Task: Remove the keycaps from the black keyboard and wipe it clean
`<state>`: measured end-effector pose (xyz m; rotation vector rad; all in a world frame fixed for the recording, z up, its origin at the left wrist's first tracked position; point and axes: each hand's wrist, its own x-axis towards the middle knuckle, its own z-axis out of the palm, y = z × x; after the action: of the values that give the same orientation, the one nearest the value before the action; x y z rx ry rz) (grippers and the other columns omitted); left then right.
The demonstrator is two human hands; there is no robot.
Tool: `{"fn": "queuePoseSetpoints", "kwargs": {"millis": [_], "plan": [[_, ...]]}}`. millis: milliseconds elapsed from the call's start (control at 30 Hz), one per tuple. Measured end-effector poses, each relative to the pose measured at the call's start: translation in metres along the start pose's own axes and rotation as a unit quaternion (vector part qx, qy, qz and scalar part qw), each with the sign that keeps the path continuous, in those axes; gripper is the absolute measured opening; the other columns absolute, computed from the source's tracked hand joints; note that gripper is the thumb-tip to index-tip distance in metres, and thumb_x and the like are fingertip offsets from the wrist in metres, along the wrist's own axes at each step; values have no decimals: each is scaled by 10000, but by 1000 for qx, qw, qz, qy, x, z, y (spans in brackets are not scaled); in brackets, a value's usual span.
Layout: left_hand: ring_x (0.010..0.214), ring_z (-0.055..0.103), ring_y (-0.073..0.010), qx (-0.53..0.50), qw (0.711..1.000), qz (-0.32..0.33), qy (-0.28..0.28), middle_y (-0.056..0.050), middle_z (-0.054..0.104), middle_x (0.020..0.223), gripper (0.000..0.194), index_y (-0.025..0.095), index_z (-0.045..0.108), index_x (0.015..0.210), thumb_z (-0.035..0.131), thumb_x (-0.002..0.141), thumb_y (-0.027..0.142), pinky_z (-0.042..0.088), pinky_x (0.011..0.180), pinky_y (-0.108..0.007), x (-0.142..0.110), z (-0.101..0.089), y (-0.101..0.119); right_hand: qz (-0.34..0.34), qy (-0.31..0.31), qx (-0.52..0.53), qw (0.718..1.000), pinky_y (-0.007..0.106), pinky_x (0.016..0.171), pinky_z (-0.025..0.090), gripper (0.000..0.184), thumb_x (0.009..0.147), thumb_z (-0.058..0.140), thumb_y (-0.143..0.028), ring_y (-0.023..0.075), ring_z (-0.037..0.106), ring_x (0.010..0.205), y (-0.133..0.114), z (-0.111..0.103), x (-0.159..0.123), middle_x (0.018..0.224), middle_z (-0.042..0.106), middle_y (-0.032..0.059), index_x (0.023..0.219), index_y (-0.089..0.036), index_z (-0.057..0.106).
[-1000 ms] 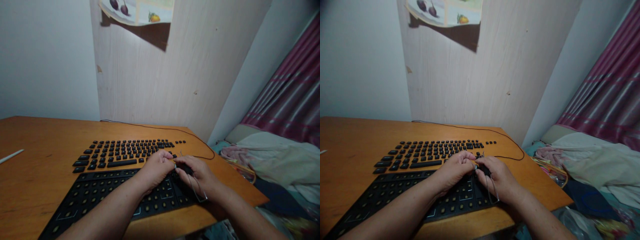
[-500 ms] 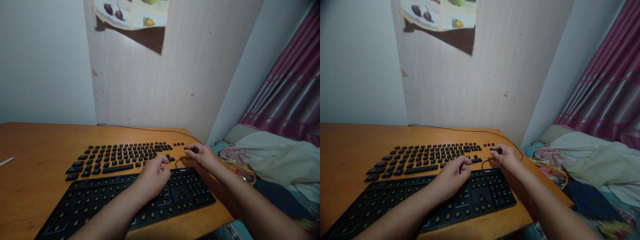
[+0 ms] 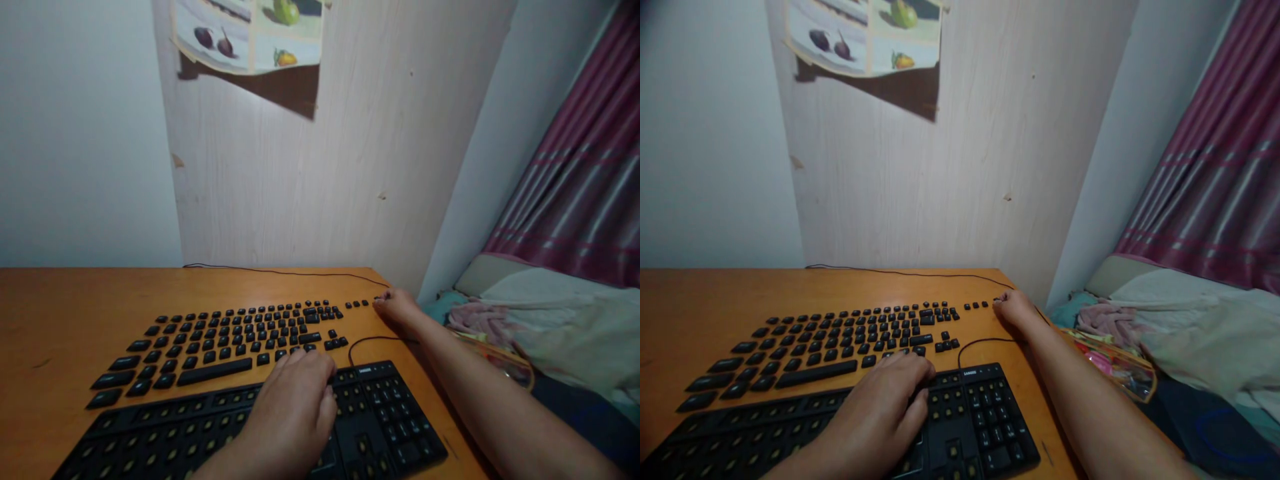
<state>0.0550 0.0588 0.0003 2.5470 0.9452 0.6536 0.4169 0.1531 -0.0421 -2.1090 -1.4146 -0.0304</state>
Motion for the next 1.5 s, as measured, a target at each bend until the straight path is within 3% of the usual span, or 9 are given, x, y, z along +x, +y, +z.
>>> {"fn": "queuePoseSetpoints", "kwargs": {"millis": [433,733,867,933,1000,1100,1233,1500], "plan": [[931,509,-241,29,997,-12,-76,-57,619,974,181,215,600,905,450,818,163,364,815,-368,2,-1,2,21,-21,-26,999,237,523,293,198,723,694,-386,133,531,577,18,19,17,621,640,7,686,-197,650],[930,504,-240,34,996,-2,-80,-59,614,986,180,208,591,891,439,813,152,366,819,-382,3,-1,2,17,-65,-17,998,232,530,361,238,782,685,-409,136,573,618,17,20,19,676,673,24,759,-172,680],[940,504,-243,36,996,-2,-87,-67,614,1009,189,208,595,900,440,808,149,370,837,-387,2,-2,3,23,-107,-15,994,313,731,526,262,901,613,-351,181,640,849,20,20,20,1018,674,69,1057,-143,651],[946,504,-246,34,995,-1,-90,-68,615,1013,198,210,596,910,442,803,146,372,842,-390,2,-1,2,22,-116,-15,993,405,833,539,319,933,585,-337,213,624,991,21,20,20,1196,605,86,1199,-162,584],[949,505,-248,33,996,7,-86,-67,613,1012,203,210,596,920,443,803,147,375,842,-391,2,1,1,13,-113,-13,993,431,859,536,333,944,569,-339,221,611,1035,21,20,20,1250,575,87,1234,-177,562],[944,505,-245,33,996,20,-76,-66,607,1005,204,208,593,926,442,803,148,379,840,-392,1,3,-1,-8,-95,-10,995,369,830,527,261,918,600,-315,196,625,953,19,20,21,1137,636,77,1135,-171,622],[943,507,-247,38,996,16,-81,-65,602,1006,202,207,591,926,438,807,151,384,838,-396,1,2,-1,-28,-69,-6,997,251,700,456,164,779,660,-188,159,610,779,18,21,22,878,697,36,939,-190,696],[962,511,-252,48,993,13,-106,-67,600,1027,218,210,590,920,429,797,128,392,839,-398,2,-4,5,-47,-53,2,998,229,607,387,164,731,624,-214,151,590,709,19,23,22,804,696,16,876,-201,701]]}}
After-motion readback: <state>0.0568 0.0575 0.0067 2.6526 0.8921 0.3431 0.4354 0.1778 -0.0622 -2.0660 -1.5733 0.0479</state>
